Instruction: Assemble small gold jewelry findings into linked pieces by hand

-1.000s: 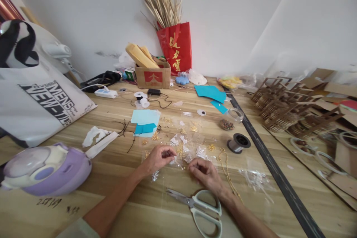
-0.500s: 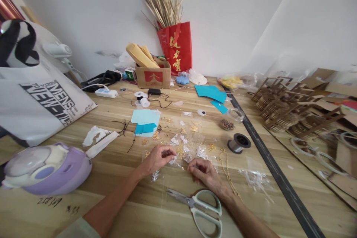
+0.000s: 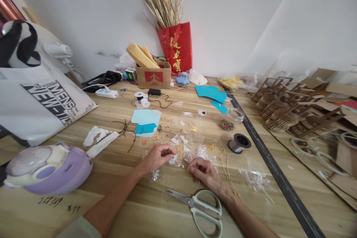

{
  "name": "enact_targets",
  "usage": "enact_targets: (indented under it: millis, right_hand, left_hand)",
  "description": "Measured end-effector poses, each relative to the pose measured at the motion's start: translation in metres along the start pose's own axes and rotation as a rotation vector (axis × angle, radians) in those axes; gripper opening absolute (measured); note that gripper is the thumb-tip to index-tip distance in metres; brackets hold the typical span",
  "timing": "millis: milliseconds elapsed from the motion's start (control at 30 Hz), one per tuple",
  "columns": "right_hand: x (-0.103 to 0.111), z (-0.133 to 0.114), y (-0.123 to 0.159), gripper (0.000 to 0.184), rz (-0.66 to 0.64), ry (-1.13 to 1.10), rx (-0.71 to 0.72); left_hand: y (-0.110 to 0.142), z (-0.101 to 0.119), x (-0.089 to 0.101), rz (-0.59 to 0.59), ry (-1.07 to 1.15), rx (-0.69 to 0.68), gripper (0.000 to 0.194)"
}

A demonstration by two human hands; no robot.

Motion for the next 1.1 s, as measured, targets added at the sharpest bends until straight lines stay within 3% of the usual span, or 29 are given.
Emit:
enact_targets:
  millis: [400,667,1100]
  right_hand:
    - [-0.002,-0.001,0.004,0.027,-0.010,0.269,0.067]
    - [0.000,-0.001,0.004,0.027,-0.026,0.255,0.063]
    - [0.007,-0.006,0.002,0.022,-0.048,0.326,0.065]
  left_hand:
    - [-0.001,0.002,0.000,0.021,0.028,0.011,0.013]
    - [0.000,0.001,0.000,0.014,0.013,0.020,0.013]
    - [0.007,0.010,-0.007,-0.170,-0.205,0.068,0.012]
Point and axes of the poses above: each hand's wrist, its own y-axis away from the middle knuckle, its own x-axis out of the back of the hand, z = x × y, the point moved 6 cm from there along -y, towards the middle knuckle, and after that the axes turned 14 degrees about y, right-handed, at the moved point
